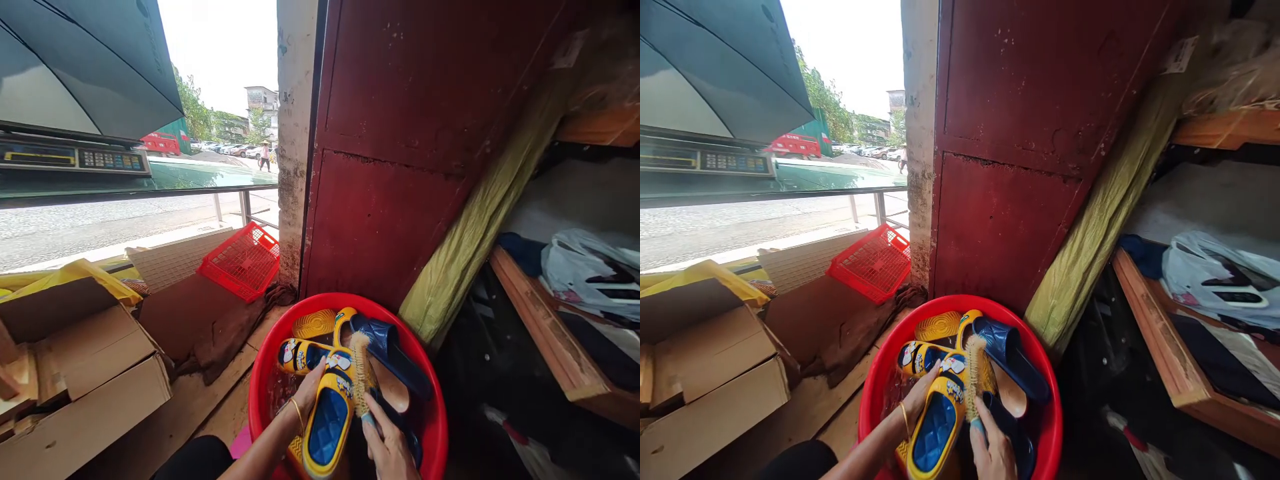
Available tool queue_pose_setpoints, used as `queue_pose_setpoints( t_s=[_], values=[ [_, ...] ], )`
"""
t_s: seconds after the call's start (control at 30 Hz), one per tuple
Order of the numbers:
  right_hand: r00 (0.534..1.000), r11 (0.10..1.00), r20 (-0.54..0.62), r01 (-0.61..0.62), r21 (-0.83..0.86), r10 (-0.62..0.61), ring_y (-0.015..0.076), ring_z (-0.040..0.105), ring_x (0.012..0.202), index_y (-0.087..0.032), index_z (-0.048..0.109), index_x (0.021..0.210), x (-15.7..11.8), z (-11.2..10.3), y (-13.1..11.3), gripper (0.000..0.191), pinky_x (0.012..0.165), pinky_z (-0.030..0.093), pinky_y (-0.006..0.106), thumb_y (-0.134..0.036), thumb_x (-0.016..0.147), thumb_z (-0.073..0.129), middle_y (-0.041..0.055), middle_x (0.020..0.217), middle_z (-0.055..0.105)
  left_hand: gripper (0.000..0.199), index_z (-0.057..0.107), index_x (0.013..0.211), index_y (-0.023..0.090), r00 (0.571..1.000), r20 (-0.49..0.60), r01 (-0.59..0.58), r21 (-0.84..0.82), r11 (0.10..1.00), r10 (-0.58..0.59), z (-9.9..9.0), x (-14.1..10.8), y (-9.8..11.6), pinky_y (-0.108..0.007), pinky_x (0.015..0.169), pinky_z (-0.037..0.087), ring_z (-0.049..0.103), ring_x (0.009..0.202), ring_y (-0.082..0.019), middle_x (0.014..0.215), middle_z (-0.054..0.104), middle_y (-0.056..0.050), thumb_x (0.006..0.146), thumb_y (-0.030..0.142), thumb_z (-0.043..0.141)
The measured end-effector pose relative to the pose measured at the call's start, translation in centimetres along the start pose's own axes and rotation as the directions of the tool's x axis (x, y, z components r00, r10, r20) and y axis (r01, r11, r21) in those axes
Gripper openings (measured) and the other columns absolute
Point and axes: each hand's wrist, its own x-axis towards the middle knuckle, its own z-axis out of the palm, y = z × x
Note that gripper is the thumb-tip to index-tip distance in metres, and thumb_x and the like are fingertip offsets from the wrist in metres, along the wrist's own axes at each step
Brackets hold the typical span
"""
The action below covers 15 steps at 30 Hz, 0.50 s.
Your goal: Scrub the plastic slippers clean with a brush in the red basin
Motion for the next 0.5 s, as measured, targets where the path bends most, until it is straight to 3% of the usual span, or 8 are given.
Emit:
queue_pose_setpoints(
  t_s=[0.13,0.2,0.27,0.37,0.43,0.5],
  values=[
    [0.988,0.995,-0.127,-0.075,0.068,0.083,0.0117,0.046,0.035,-0.017,0.051,0.147,1.3,-0.6,-0.9,0.079,0.032,0.037,0.022,-0.071,0.093,0.033,-0.0004,0.062,0.06,0.059,0.067,0.119,0.013,0.995,0.044,0.09,-0.051,0.995,-0.088,0.6,-1.1,0.0,-0.039,0.077,0.061,0.076,0.079,-0.026,0.088,0.079,-0.011,0.087,0.062,0.058],
    [0.986,0.997,-0.163,-0.035,0.072,0.046,0.0147,0.056,0.044,-0.017,0.05,0.148,0.9,-1.0,-1.5,0.075,0.039,0.046,0.024,-0.068,0.095,0.034,0.0015,0.066,0.064,0.06,0.068,0.116,0.012,1.0,-0.024,0.011,-0.083,0.997,-0.013,0.0,-0.9,1.4,-0.037,0.071,0.061,0.075,0.07,-0.024,0.082,0.078,-0.011,0.089,0.063,0.054],
    [0.986,0.998,-0.154,0.066,0.025,-0.061,0.0203,0.07,0.068,-0.018,0.054,0.146,-0.1,-1.3,-2.2,0.066,0.059,0.058,0.028,-0.06,0.097,0.037,0.0068,0.082,0.072,0.058,0.068,0.115,0.013,0.98,-0.163,-0.126,-0.069,0.99,0.113,-0.9,-0.2,3.0,-0.035,0.064,0.061,0.072,0.061,-0.021,0.076,0.077,-0.008,0.09,0.063,0.052],
    [0.973,0.968,0.003,0.23,-0.1,-0.231,0.0243,0.07,0.106,-0.025,0.059,0.142,-2.4,-1.0,-2.8,0.05,0.092,0.055,0.032,-0.043,0.098,0.043,0.0092,0.118,0.074,0.055,0.067,0.118,0.015,0.898,-0.377,-0.223,0.055,0.973,0.227,-2.2,1.1,4.5,-0.035,0.063,0.061,0.072,0.061,-0.021,0.077,0.077,-0.008,0.087,0.06,0.059],
    [0.962,0.941,0.161,0.255,-0.221,-0.222,0.0247,0.07,0.108,-0.03,0.059,0.141,-3.7,-0.3,-2.7,0.047,0.095,0.053,0.032,-0.033,0.096,0.046,0.0076,0.12,0.074,0.055,0.067,0.12,0.016,0.852,-0.44,-0.263,0.11,0.959,0.284,-2.6,1.5,4.4,-0.038,0.069,0.061,0.074,0.071,-0.024,0.085,0.079,-0.01,0.087,0.06,0.059],
    [0.957,0.911,0.255,0.223,-0.347,-0.137,0.0255,0.073,0.099,-0.032,0.057,0.143,-4.0,0.5,-2.4,0.051,0.089,0.054,0.032,-0.027,0.094,0.048,0.0072,0.11,0.077,0.055,0.067,0.12,0.017,0.839,-0.428,-0.3,0.152,0.942,0.336,-2.3,1.4,3.5,-0.041,0.079,0.061,0.075,0.086,-0.026,0.096,0.079,-0.012,0.089,0.06,0.056]
  ],
)
